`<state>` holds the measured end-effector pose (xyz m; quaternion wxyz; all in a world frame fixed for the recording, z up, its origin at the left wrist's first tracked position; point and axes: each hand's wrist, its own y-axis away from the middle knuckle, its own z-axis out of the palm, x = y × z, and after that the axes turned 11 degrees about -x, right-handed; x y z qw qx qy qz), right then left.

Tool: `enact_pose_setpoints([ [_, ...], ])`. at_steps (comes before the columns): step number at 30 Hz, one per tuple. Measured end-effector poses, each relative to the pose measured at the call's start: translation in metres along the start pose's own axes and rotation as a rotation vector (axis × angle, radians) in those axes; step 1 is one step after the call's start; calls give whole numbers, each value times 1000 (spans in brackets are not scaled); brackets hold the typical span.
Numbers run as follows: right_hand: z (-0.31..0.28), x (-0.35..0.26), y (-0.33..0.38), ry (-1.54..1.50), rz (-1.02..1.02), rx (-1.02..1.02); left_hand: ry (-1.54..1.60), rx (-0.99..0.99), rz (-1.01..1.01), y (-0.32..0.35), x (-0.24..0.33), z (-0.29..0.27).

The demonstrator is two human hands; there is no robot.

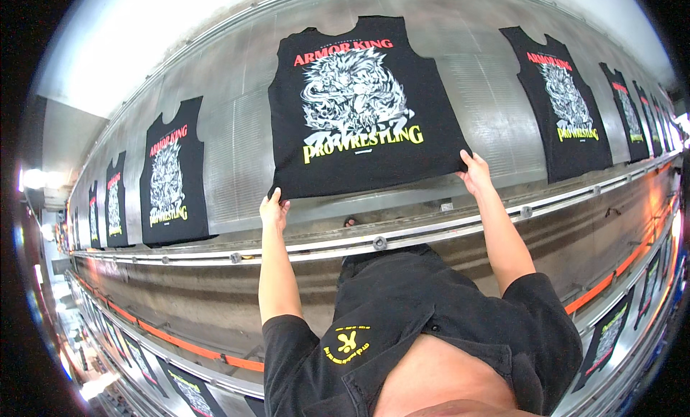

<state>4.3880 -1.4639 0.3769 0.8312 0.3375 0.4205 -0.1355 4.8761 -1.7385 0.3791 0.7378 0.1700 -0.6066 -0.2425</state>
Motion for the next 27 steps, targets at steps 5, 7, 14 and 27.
enact_pose_setpoints([
  [5, -13, 4, 32, 95, -7, 44, -26, -11, 48, 41, -8, -33],
  [7, -26, 7, 45, 118, 0, 70, -96, 9, 58, 56, -12, -42],
  [14, -42, 58, 42, 471, 125, 278, -329, 49, 6, 61, -41, -103],
  [27, 347, 230, 121, 422, 73, -268, -183, 177, 207, 154, -16, -345],
])
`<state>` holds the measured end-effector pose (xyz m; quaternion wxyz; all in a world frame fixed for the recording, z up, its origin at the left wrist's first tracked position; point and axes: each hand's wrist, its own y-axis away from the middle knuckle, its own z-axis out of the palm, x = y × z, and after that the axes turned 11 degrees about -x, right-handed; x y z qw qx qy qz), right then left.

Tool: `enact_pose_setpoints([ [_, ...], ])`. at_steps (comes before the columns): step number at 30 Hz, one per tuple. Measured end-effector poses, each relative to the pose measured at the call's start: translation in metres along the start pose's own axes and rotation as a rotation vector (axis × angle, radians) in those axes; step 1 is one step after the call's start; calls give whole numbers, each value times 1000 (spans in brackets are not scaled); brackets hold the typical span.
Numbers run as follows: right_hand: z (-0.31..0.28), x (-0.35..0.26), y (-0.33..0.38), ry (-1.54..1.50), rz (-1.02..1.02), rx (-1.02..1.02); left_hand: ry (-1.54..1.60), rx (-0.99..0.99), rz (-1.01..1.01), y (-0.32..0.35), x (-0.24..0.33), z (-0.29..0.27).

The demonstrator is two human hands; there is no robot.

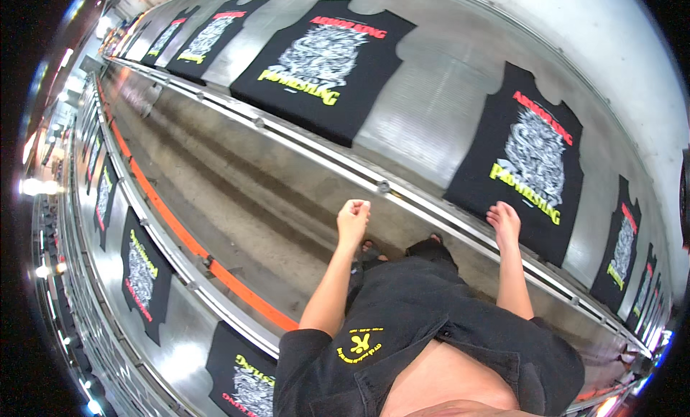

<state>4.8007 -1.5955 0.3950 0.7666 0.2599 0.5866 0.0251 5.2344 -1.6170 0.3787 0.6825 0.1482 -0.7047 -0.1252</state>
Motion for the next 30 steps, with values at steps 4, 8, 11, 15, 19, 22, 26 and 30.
enact_pose_setpoints([
  [4, 190, -17, -4, -155, 214, -493, 150, -67, -26, -24, 35, -56],
  [8, 314, -5, -30, -415, 471, -586, 179, -104, 24, -76, 76, -105],
  [11, 369, 37, -75, -579, 567, -509, 195, -115, 11, -123, 97, -151],
  [15, 436, 77, -132, -872, 661, -235, 159, -52, -31, -184, 123, -237],
  [19, 499, 108, -166, -1026, 636, -8, 183, 102, -122, -228, 146, -346],
  [22, 528, 127, -192, -1130, 769, -107, 227, 168, -107, -272, 175, -406],
  [26, 577, 116, -207, -931, 959, -141, 342, 146, -97, -353, 195, -463],
  [30, 602, 100, -210, -704, 1002, 10, 405, 42, -107, -464, 194, -512],
])
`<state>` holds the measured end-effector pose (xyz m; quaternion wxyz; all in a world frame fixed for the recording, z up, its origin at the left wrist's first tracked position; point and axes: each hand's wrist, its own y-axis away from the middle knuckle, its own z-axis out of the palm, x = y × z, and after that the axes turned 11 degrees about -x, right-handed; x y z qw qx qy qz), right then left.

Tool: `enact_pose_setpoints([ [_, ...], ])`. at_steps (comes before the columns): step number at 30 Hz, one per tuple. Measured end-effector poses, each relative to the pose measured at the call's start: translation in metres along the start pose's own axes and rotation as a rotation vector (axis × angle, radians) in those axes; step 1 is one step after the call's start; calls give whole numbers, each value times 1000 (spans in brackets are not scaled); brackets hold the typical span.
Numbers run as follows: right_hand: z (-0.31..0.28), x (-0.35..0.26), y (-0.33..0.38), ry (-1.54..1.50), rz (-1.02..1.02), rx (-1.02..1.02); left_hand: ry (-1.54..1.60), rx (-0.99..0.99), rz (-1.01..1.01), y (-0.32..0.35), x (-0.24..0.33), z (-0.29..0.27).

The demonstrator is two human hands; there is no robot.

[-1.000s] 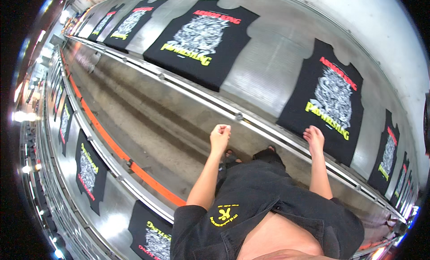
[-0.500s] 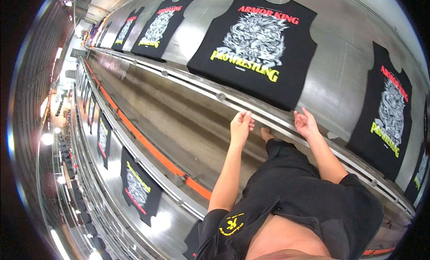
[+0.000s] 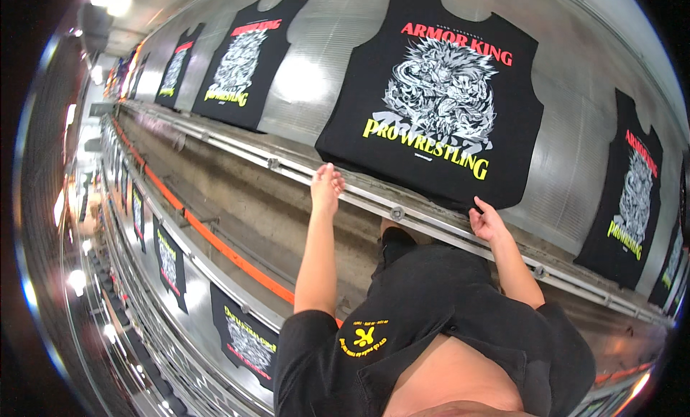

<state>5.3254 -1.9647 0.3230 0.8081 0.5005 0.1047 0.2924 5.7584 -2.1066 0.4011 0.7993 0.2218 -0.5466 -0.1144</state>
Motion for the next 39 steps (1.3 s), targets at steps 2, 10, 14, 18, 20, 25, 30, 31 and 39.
enact_pose_setpoints([
  [2, 13, 4, 26, 83, 3, -159, 61, 121, -41, -51, 9, -30],
  [10, 61, 49, 19, 143, -481, 208, -113, -119, -638, -146, 56, -66],
  [14, 76, 60, 8, 178, -548, 368, -520, -345, -788, -141, 55, -49],
  [18, 140, 54, -7, 266, -648, 315, -474, -526, -615, -134, 44, -4],
  [20, 183, 49, -13, 303, -615, 134, -692, -729, -630, -97, 52, 79],
  [25, 239, 41, 42, 533, -692, -123, -682, -1021, -554, -39, 75, 155],
  [30, 107, 47, 35, 330, -762, -32, -286, -600, -441, -71, 16, 57],
  [31, 78, 47, 23, 194, -772, -55, -34, -502, -446, -76, 8, 37],
  [39, 119, 53, -4, -29, -562, -297, -17, -257, -539, -55, -6, 64],
])
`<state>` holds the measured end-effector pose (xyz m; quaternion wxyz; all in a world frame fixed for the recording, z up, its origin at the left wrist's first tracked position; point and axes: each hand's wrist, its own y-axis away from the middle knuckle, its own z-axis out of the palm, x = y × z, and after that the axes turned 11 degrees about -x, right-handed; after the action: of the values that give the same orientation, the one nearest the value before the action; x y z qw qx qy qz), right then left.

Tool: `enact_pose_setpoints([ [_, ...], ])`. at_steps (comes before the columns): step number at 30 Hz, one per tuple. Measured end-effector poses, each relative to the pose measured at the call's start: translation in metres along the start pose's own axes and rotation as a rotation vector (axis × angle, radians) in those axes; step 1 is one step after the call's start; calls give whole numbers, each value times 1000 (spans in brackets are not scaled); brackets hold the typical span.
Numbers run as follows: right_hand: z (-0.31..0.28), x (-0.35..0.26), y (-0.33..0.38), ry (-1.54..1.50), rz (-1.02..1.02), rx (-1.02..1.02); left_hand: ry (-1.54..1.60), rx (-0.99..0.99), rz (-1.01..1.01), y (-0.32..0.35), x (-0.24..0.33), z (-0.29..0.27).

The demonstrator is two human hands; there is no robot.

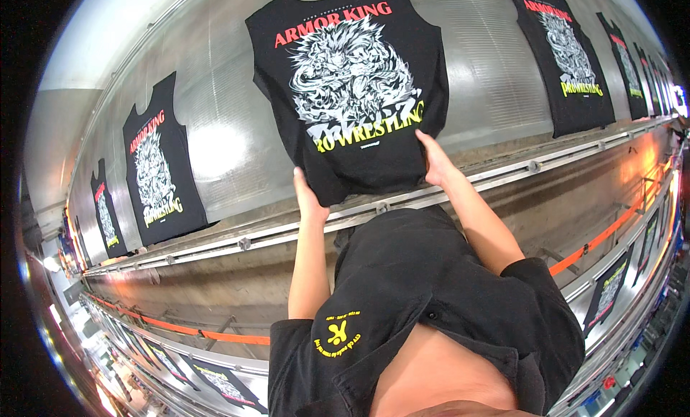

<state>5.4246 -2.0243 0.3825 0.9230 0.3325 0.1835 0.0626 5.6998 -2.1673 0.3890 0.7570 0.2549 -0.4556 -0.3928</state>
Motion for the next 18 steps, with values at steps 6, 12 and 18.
enact_pose_setpoints([
  [6, -13, 4, -21, 583, 223, -74, -787, -118, -185, -20, -10, -22],
  [12, -20, 11, -29, 199, 329, -40, -341, -47, -346, -7, -9, 14],
  [18, 23, -21, -59, 76, 331, -148, -273, -160, -398, -62, 10, 52],
])
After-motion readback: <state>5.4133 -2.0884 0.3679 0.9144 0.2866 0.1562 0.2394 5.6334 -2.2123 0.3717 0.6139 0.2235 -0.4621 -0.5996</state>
